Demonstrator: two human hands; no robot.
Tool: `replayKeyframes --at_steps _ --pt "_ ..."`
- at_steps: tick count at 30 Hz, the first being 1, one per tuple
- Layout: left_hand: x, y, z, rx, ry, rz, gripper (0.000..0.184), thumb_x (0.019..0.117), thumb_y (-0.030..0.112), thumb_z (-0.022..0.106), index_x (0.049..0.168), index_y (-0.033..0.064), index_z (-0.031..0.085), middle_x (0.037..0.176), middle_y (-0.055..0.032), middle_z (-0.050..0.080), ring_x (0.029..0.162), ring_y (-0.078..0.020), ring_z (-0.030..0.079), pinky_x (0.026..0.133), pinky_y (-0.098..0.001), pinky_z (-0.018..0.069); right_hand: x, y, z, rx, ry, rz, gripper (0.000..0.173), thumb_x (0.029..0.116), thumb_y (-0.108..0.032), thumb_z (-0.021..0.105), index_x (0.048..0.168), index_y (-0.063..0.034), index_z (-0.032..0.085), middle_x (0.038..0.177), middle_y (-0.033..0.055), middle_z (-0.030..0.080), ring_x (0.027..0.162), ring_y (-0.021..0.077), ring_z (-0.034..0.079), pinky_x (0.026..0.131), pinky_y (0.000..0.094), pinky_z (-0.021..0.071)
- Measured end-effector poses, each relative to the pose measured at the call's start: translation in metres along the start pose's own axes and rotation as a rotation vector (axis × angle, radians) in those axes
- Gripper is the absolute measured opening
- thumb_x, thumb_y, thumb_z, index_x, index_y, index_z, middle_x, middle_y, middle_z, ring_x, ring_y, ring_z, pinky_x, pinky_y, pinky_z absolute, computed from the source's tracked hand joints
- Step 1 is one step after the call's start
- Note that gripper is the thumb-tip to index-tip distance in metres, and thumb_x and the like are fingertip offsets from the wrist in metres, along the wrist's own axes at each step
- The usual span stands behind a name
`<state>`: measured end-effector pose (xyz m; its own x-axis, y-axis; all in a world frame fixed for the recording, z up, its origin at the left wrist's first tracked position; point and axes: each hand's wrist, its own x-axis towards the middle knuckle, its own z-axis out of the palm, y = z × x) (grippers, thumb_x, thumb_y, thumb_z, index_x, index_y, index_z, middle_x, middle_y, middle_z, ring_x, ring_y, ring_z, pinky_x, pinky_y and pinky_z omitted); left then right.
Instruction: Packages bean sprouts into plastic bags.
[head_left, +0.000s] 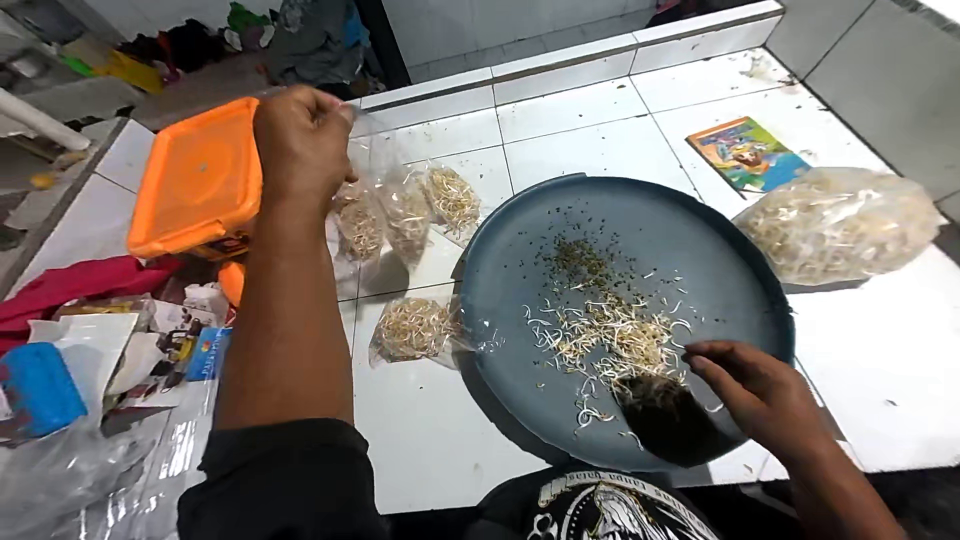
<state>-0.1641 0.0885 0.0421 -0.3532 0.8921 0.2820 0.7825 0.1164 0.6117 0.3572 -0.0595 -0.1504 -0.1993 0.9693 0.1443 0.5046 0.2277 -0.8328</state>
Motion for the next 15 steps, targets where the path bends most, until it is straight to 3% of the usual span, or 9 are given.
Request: replayKeyframes --at_steps 2,5,6,8,9,10,11,13,15 --pt "-0.016 0.03 -0.012 -0.105 -0.039 0.003 0.025 0.1012 0.031 0.061 0.114 0.0102 0.066 0.096 -0.0035 0.066 0.06 -0.0081 0.059 0.056 -0.0304 0.0561 0.022 -0.033 0.006 -0.023 -0.03 -0.131 0.031 0.1025 -0.033 0.06 0.111 -0.0061 0.072 0.099 0.0018 0.075 0.086 0.0053 0.071 0.08 0.0271 0.0622" --pt "-0.051 0.07 -0.013 -0.245 -0.108 0.023 0.015 0.1012 0.026 0.064 0.108 0.0123 0.067 0.091 0.0021 0.067 0.055 -0.0042 0.059 0.05 -0.0233 0.0549 0.055 -0.093 0.023 -0.068 -0.013 -0.288 0.029 0.0988 -0.032 0.065 0.11 -0.0063 0.071 0.094 0.0018 0.073 0.078 0.0073 0.069 0.07 0.0299 0.0614" --pt "-0.064 0.081 -0.009 -0.292 -0.135 0.022 0.015 0.1013 0.024 0.064 0.107 0.0113 0.066 0.089 0.0019 0.068 0.054 -0.0051 0.061 0.049 -0.0242 0.0565 0.065 -0.114 0.03 -0.064 -0.009 -0.306 0.036 0.0955 -0.034 0.069 0.117 -0.0053 0.068 0.101 0.0046 0.073 0.079 0.011 0.069 0.069 0.033 0.061" --pt "-0.092 0.099 0.005 -0.398 -0.197 0.021 0.015 0.1017 0.022 0.063 0.106 0.0076 0.064 0.087 -0.0004 0.068 0.053 -0.0084 0.062 0.05 -0.028 0.0594 0.085 -0.15 0.045 -0.036 -0.012 -0.326 0.073 0.0873 -0.043 0.08 0.141 -0.0026 0.053 0.121 0.0114 0.067 0.088 0.0178 0.069 0.071 0.0374 0.0609" --pt "-0.105 0.105 0.014 -0.434 -0.225 0.022 0.016 0.102 0.021 0.063 0.105 0.0057 0.064 0.085 -0.0021 0.067 0.053 -0.0104 0.063 0.051 -0.0303 0.0606 0.097 -0.163 0.055 -0.033 -0.003 -0.347 0.089 0.084 -0.047 0.083 0.15 -0.0021 0.044 0.126 0.0133 0.064 0.089 0.0188 0.068 0.071 0.0374 0.061" --pt "-0.116 0.108 0.023 -0.448 -0.251 0.036 0.016 0.1024 0.021 0.063 0.104 0.0044 0.063 0.081 -0.0029 0.066 0.052 -0.0118 0.063 0.051 -0.0321 0.0616 0.107 -0.173 0.063 -0.052 0.012 -0.372 0.089 0.0853 -0.047 0.082 0.151 -0.002 0.043 0.123 0.0123 0.065 0.085 0.0176 0.068 0.069 0.0361 0.0606" --pt "-0.125 0.11 0.032 -0.445 -0.266 0.055 0.016 0.1021 0.02 0.063 0.101 0.0037 0.064 0.078 -0.0037 0.066 0.053 -0.0132 0.064 0.053 -0.0339 0.0624 0.116 -0.178 0.069 -0.074 0.041 -0.412 0.071 0.0906 -0.041 0.078 0.145 -0.0019 0.052 0.111 0.0096 0.069 0.077 0.0156 0.066 0.065 0.0353 0.0595" --pt "-0.133 0.106 0.043 -0.42 -0.272 0.093 0.017 0.1017 0.02 0.063 0.098 0.0044 0.064 0.074 -0.0032 0.066 0.054 -0.014 0.066 0.054 -0.0347 0.0635 0.131 -0.182 0.07 -0.077 0.082 -0.491 0.021 0.0984 -0.022 0.067 0.111 -0.0061 0.071 0.084 0.0019 0.071 0.067 0.0109 0.065 0.063 0.0337 0.0581" --pt "-0.134 0.099 0.046 -0.433 -0.271 0.109 0.017 0.1024 0.021 0.062 0.096 0.0052 0.063 0.073 -0.0018 0.066 0.056 -0.0127 0.067 0.056 -0.033 0.0637 0.137 -0.179 0.055 -0.029 0.04 -0.563 0.017 0.1023 -0.016 0.061 0.106 -0.0056 0.073 0.083 0.001 0.071 0.069 0.0081 0.066 0.066 0.0301 0.0592"
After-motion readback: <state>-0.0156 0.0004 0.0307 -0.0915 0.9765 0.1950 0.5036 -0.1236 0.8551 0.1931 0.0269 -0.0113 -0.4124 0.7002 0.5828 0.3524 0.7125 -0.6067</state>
